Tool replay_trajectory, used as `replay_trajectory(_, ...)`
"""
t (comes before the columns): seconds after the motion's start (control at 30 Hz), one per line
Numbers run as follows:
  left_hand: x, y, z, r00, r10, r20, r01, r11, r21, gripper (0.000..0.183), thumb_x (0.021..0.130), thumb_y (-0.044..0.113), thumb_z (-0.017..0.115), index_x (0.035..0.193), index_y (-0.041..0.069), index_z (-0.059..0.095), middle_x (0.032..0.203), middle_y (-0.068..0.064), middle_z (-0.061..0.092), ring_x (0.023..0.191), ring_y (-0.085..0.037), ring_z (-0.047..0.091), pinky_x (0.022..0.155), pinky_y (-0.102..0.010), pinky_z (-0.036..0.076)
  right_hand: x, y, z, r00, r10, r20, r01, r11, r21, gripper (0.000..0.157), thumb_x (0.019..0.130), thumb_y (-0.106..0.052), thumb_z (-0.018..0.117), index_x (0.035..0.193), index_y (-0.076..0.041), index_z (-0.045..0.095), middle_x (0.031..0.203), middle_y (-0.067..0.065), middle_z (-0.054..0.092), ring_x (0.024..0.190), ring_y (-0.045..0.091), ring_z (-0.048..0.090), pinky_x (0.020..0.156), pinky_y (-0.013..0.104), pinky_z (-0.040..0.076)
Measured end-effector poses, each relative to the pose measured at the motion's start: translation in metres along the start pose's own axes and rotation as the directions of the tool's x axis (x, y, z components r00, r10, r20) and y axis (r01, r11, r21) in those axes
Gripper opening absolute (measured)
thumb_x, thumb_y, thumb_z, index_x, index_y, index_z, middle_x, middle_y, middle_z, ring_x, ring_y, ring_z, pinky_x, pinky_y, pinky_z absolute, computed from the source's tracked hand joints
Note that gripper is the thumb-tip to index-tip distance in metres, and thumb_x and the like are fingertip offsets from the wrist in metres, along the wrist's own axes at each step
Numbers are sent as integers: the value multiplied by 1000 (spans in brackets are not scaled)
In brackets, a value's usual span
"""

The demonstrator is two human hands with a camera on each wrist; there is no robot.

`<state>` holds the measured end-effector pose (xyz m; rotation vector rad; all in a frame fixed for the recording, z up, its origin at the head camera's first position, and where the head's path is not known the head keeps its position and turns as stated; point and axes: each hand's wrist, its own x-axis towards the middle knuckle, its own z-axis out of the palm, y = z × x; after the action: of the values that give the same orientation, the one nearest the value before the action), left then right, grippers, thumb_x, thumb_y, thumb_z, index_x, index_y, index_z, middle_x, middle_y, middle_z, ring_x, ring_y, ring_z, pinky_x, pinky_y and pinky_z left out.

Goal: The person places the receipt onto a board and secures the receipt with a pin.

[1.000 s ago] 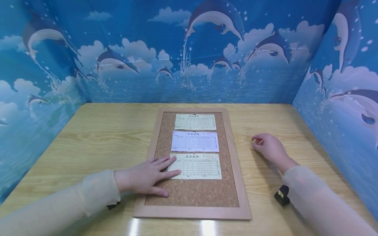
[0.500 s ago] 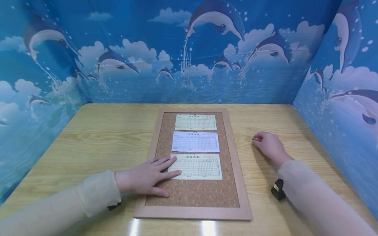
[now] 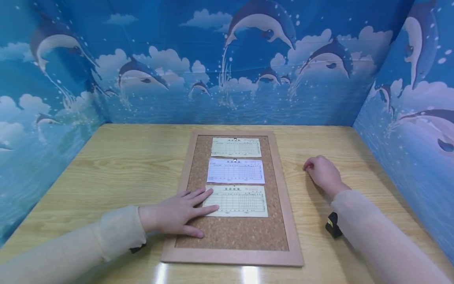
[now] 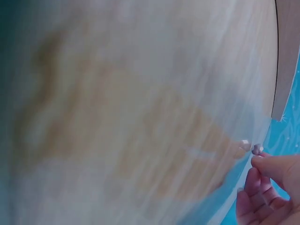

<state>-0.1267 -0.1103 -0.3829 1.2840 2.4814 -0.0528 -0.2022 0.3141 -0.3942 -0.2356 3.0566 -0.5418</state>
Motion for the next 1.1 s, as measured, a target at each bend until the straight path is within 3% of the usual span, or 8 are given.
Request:
replay_trajectory(0.17, 0, 0, 0, 1000, 1, -1, -1, 1000, 1, 73, 86, 70, 34, 149, 35, 17, 156, -8, -1, 141, -27, 2, 110, -50, 13, -1, 0, -4, 998, 55, -8, -55, 998, 21, 17, 92, -5, 54, 98, 8, 63, 94, 26, 60, 87, 40, 55, 73, 52, 43)
replay_trajectory(0.37, 0, -1, 1, 1000, -4, -6, 4, 1000, 11, 74, 86, 70, 34, 149, 35, 17, 156, -9, -1, 141, -28, 3, 110, -50, 13, -4, -6, 1, 995, 97, 32, -98, 994, 47, 24, 91, -18, 60, 94, 5, 66, 82, 14, 65, 75, 28, 59, 68, 45, 45)
replay_trajectory(0.83, 0, -1, 1, 1000, 0, -1, 0, 1000, -4, 74, 86, 70, 32, 149, 35, 16, 156, -9, -1, 141, -28, 2, 110, -50, 14, 1, -10, 2, 996, 92, 8, -92, 996, 4, 16, 91, -9, 58, 89, 6, 64, 77, 14, 62, 68, 24, 56, 62, 42, 44)
replay_trajectory(1.1, 0, -1, 1, 1000, 2, -8, -2, 1000, 6, 73, 87, 69, 34, 149, 34, 17, 156, -9, 0, 141, -28, 2, 109, -50, 15, 2, -11, 3, 992, 110, 54, -112, 993, 35, 18, 90, -9, 59, 93, 7, 66, 82, 16, 64, 72, 26, 58, 64, 41, 46)
